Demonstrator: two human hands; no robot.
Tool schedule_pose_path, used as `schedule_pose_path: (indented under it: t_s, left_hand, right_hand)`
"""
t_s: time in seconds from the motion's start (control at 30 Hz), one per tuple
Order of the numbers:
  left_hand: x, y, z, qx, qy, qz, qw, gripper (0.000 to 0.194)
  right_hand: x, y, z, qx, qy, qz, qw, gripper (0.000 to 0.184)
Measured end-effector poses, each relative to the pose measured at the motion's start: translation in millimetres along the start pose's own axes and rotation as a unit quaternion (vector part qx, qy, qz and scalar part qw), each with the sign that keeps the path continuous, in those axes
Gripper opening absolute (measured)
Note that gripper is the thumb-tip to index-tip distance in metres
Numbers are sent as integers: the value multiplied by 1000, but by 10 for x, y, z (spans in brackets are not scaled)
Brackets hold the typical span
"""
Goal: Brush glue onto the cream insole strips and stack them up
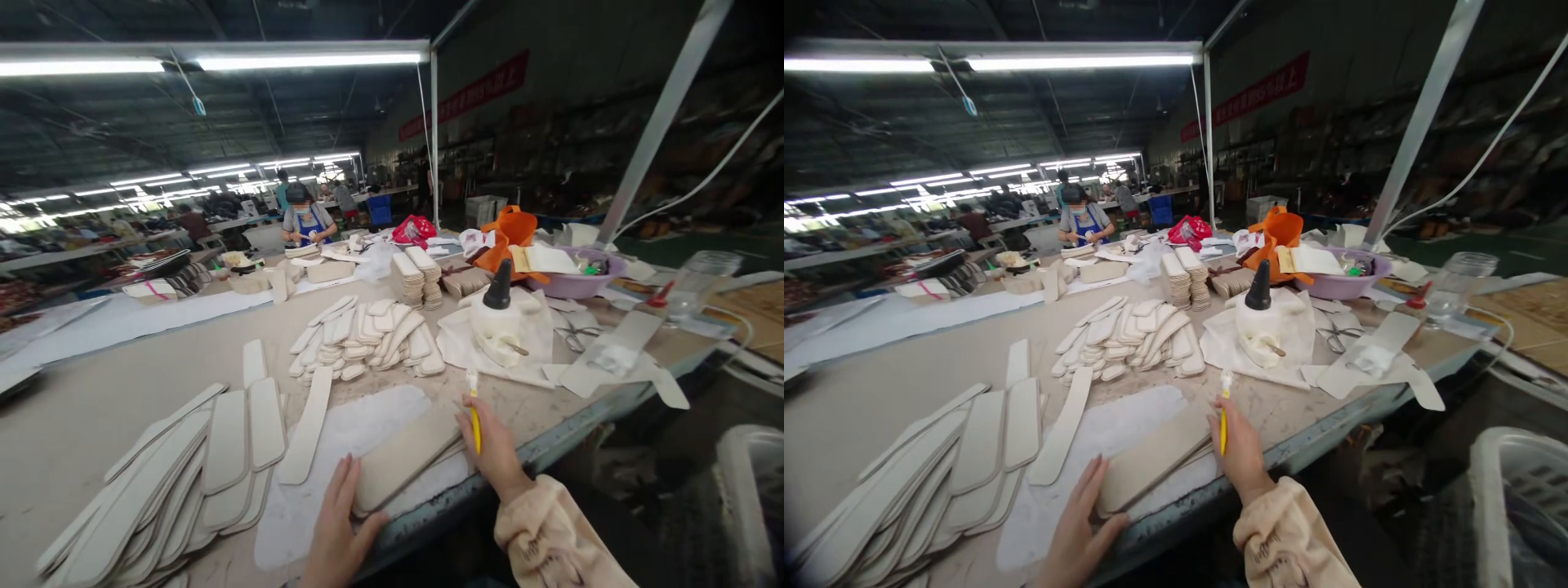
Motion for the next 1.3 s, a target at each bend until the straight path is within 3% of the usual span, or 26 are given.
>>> schedule_pose_path:
  t_s: [0.17, 0.53, 0.77, 0.9, 1.0, 1.1, 1.2, 1.3]
  left_hand:
    - [29, 49, 75, 11, 40, 54, 998, 50]
    - [18, 43, -85, 9, 48, 84, 995, 44]
    - [59, -67, -156, -2, 22, 177, 984, 30]
    - [39, -83, -159, 1, -3, 149, 989, 23]
    - [27, -94, -161, -2, -27, 111, 993, 17]
    - [24, -106, -161, -2, -39, 96, 995, 16]
    - [5, -95, -192, -23, -22, 112, 993, 15]
    - [-52, -57, -254, -35, 6, 139, 990, 13]
  right_hand:
    - [-56, -31, 69, 52, 2, 18, 998, 26]
    - [38, -30, 18, 15, -3, -15, 1000, 26]
    - [346, 8, -283, -35, 97, -50, 993, 25]
    - [406, -37, -287, -30, 190, -34, 981, 24]
    - [501, -131, -186, 8, 276, 22, 961, 28]
    - [741, -253, -48, 84, 329, 92, 936, 34]
    - [1055, -356, 92, 180, 352, 115, 911, 35]
    - [1273, -411, 206, 228, 372, 122, 891, 35]
Point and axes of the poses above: each hand's wrist, its own y-axis towards the middle knuckle, its own z-axis out of the palm, x = y × z, the point moved 2 cm from there along y, towards the middle knuckle, and after that the axes turned 1 degree about -x, right-handed, at the moved point
